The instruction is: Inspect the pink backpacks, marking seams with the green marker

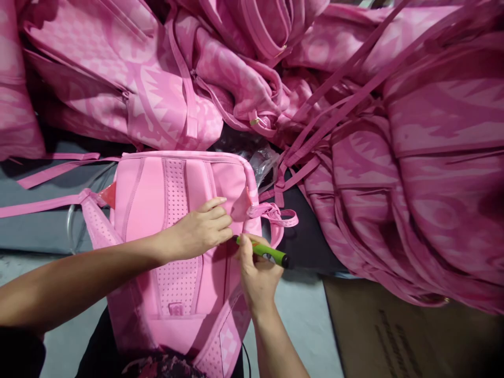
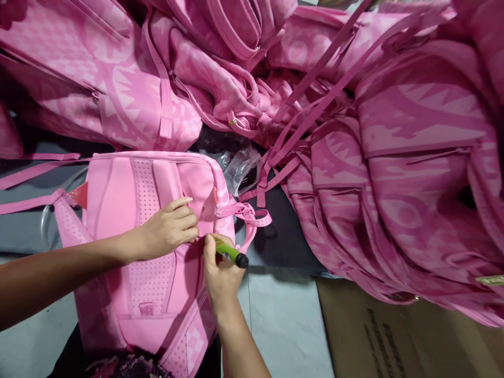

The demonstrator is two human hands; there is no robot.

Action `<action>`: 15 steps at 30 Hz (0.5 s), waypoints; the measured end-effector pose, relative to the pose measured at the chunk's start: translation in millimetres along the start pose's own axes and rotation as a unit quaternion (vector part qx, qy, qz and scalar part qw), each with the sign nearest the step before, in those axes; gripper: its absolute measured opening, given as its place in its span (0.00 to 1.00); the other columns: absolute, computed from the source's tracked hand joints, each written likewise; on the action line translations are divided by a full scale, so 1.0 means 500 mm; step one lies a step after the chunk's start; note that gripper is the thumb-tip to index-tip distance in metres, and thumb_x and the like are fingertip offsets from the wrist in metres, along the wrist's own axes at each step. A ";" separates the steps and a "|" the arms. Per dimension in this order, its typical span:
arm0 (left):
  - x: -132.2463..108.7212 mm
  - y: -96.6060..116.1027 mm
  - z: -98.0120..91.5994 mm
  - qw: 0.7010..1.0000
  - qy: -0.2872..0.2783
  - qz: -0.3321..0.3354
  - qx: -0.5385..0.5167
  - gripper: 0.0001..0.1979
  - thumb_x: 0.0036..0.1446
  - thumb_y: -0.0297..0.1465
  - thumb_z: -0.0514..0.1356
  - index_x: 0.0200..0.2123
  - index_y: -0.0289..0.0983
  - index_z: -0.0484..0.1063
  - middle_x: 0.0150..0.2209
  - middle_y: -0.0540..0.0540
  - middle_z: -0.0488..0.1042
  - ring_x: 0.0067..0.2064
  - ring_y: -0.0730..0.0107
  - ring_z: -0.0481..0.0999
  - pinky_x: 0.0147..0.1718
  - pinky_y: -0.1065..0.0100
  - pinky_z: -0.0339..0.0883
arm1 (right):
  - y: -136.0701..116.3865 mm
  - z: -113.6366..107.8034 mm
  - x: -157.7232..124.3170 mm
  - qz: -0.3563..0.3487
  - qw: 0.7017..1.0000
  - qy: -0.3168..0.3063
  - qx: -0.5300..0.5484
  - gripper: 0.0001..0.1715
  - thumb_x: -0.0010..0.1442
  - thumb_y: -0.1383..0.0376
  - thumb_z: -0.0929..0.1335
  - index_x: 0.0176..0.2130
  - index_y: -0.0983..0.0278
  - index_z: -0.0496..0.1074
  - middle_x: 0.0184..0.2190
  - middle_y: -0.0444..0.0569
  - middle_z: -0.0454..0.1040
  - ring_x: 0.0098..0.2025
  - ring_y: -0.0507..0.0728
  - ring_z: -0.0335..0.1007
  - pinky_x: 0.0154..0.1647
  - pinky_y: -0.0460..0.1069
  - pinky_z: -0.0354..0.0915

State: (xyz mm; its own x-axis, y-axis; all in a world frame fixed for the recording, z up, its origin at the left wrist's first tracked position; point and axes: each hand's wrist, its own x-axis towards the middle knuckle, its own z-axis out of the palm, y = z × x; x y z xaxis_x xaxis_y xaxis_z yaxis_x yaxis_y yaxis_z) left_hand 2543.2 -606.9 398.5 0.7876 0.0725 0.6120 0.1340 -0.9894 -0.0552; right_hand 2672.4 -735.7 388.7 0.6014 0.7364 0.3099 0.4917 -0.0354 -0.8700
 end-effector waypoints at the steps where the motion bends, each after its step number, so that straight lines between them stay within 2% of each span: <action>1: 0.000 0.000 0.001 1.000 0.003 -0.001 -0.001 0.08 0.65 0.26 0.56 0.31 0.38 0.69 0.30 0.51 0.68 0.38 0.69 0.68 0.64 0.56 0.55 | 0.000 0.000 0.000 0.003 1.000 0.003 0.000 0.14 0.64 0.56 0.69 0.36 0.64 0.76 0.25 0.47 0.74 0.23 0.54 0.70 0.24 0.49 0.67; 7: 0.006 -0.003 0.008 1.000 -0.009 -0.001 0.001 0.09 0.64 0.28 0.57 0.29 0.37 0.69 0.29 0.50 0.69 0.37 0.68 0.69 0.60 0.55 0.61 | 0.007 -0.011 0.000 -0.040 0.998 -0.016 -0.054 0.15 0.66 0.56 0.67 0.38 0.65 0.76 0.28 0.49 0.76 0.26 0.56 0.72 0.29 0.51 0.69; 10: 0.022 -0.004 -0.011 0.997 -0.069 0.012 0.008 0.11 0.66 0.32 0.55 0.30 0.40 0.71 0.31 0.49 0.71 0.38 0.68 0.71 0.54 0.58 0.67 | 0.017 -0.017 0.004 -0.094 0.992 -0.010 -0.086 0.17 0.67 0.54 0.66 0.39 0.64 0.77 0.29 0.50 0.78 0.26 0.57 0.74 0.25 0.50 0.68; 12: 0.038 -0.005 -0.031 0.992 -0.119 0.014 0.037 0.11 0.67 0.35 0.54 0.32 0.42 0.73 0.34 0.48 0.73 0.39 0.69 0.73 0.48 0.61 0.70 | 0.027 -0.016 0.013 -0.134 0.985 -0.002 -0.108 0.19 0.66 0.52 0.66 0.36 0.63 0.77 0.24 0.49 0.76 0.20 0.58 0.71 0.18 0.50 0.63; 14: 0.056 -0.007 -0.050 0.987 -0.147 0.019 0.069 0.08 0.65 0.37 0.57 0.34 0.43 0.74 0.35 0.49 0.75 0.38 0.70 0.74 0.44 0.63 0.70 | 0.037 -0.009 0.025 -0.148 0.983 0.012 -0.105 0.21 0.65 0.50 0.65 0.35 0.62 0.78 0.22 0.48 0.76 0.18 0.58 0.70 0.16 0.50 0.62; 15: 0.065 -0.009 -0.058 0.984 -0.156 0.025 0.080 0.07 0.62 0.38 0.60 0.34 0.43 0.75 0.34 0.50 0.76 0.37 0.71 0.74 0.42 0.64 0.70 | 0.041 -0.006 0.030 -0.144 0.984 0.015 -0.101 0.22 0.65 0.49 0.65 0.36 0.62 0.78 0.24 0.49 0.77 0.20 0.59 0.72 0.18 0.50 0.64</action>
State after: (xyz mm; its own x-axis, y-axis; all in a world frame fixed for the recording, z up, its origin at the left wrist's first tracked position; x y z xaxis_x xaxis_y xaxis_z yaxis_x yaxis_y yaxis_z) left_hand 2550.7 -603.5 441.5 0.9387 0.0835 0.3345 0.1631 -0.9623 -0.2174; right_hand 2693.7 -727.4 376.8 0.4359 0.7159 0.5454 0.7572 0.0359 -0.6522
